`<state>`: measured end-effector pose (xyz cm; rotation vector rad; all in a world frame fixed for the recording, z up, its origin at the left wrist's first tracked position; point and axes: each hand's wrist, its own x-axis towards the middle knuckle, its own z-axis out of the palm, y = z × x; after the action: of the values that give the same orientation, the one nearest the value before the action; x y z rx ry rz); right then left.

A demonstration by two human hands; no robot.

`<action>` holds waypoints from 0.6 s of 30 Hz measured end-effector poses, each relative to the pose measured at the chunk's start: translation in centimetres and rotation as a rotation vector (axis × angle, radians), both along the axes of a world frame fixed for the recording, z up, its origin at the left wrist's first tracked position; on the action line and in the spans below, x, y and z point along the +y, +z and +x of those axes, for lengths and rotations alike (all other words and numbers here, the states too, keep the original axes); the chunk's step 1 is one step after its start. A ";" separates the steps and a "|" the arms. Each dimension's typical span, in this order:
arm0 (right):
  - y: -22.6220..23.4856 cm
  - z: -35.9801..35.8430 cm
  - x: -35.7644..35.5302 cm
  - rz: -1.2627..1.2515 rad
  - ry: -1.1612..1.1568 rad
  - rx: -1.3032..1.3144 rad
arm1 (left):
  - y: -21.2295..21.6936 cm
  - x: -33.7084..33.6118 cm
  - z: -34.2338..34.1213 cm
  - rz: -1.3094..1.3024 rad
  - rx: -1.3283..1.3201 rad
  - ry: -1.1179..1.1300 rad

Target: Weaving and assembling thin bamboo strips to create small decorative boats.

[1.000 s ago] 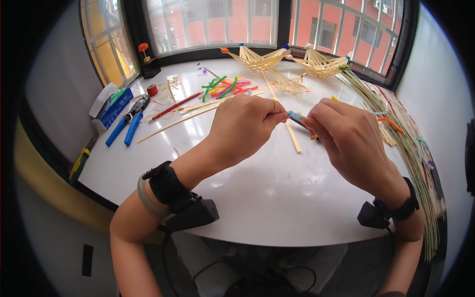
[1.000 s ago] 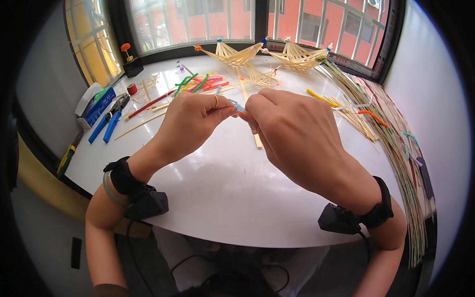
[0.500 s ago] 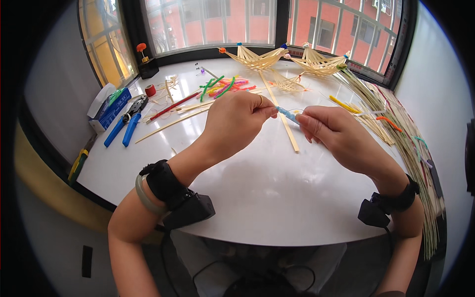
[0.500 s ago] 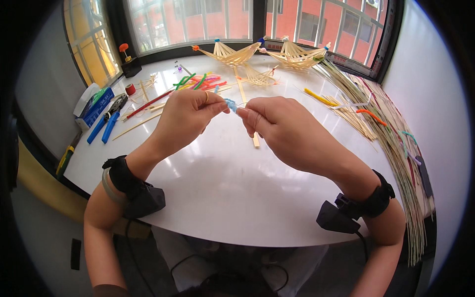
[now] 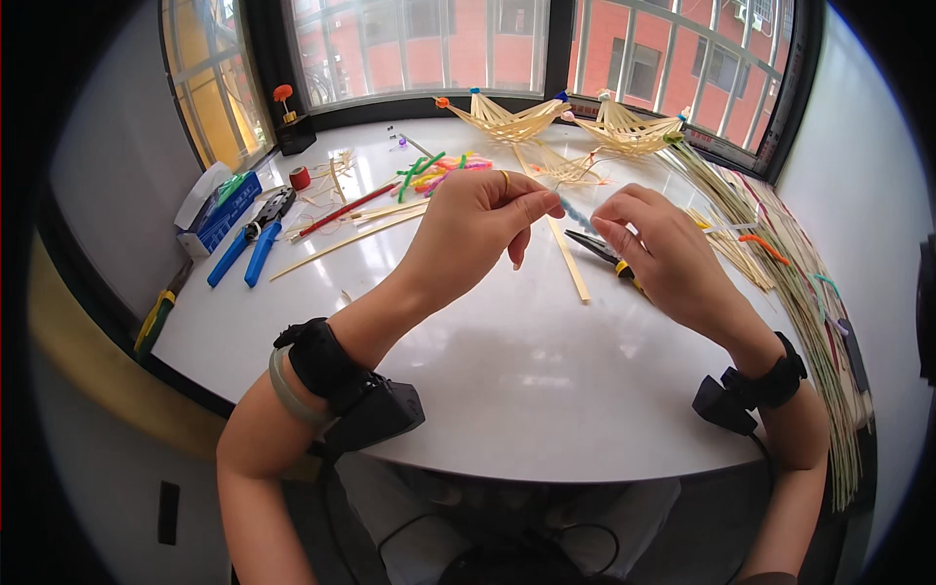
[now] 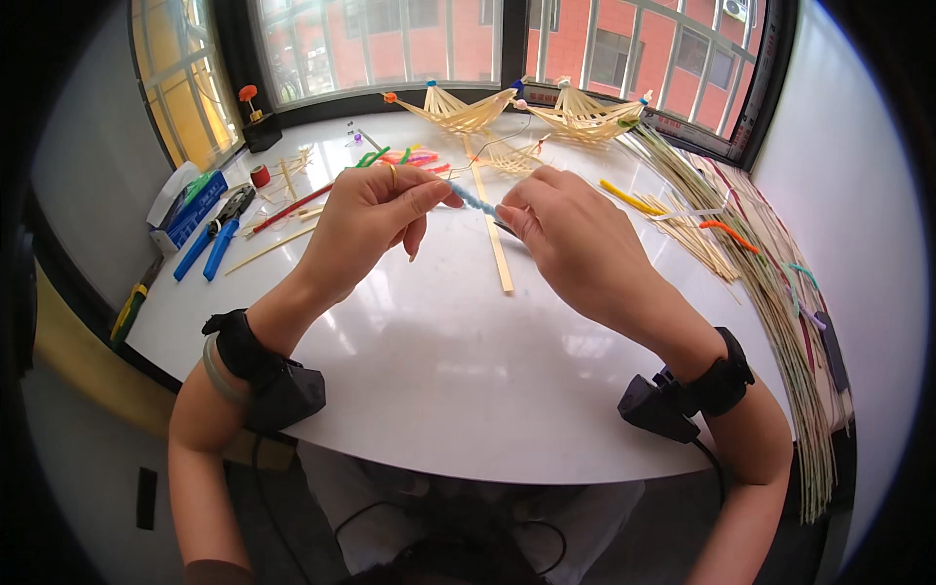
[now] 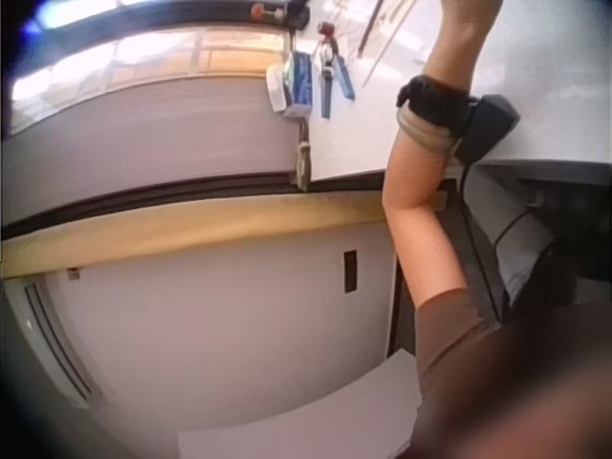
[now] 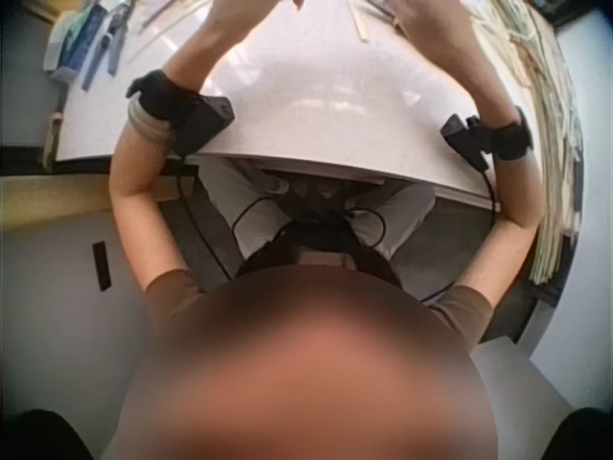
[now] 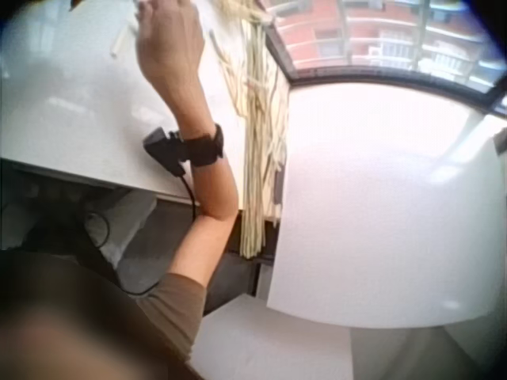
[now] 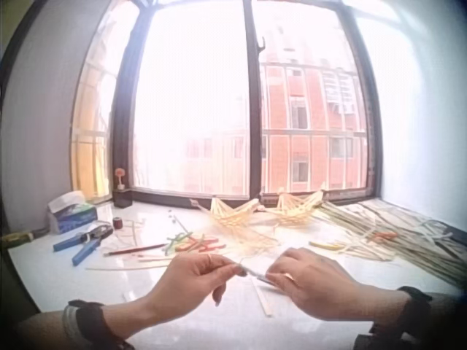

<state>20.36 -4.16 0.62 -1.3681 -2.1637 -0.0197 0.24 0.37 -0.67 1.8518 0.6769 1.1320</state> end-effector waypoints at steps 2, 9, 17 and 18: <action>-0.2 -0.5 0.2 0.206 0.103 0.025 | 0.1 -0.1 0.2 -0.027 -0.012 -0.037; 0.0 -0.2 0.1 0.204 0.331 0.212 | 1.3 -0.9 -0.2 -0.282 0.040 -0.238; -0.1 -0.3 0.0 0.278 0.139 0.106 | 1.0 -0.7 -0.2 -0.260 -0.004 -0.193; -0.2 -0.5 -0.1 0.319 0.106 0.051 | 1.0 -0.7 -0.3 -0.281 -0.020 -0.120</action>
<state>19.85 -4.25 0.46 -1.0620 -2.0805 -0.2742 -0.02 -0.34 0.33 1.6175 0.6672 0.9254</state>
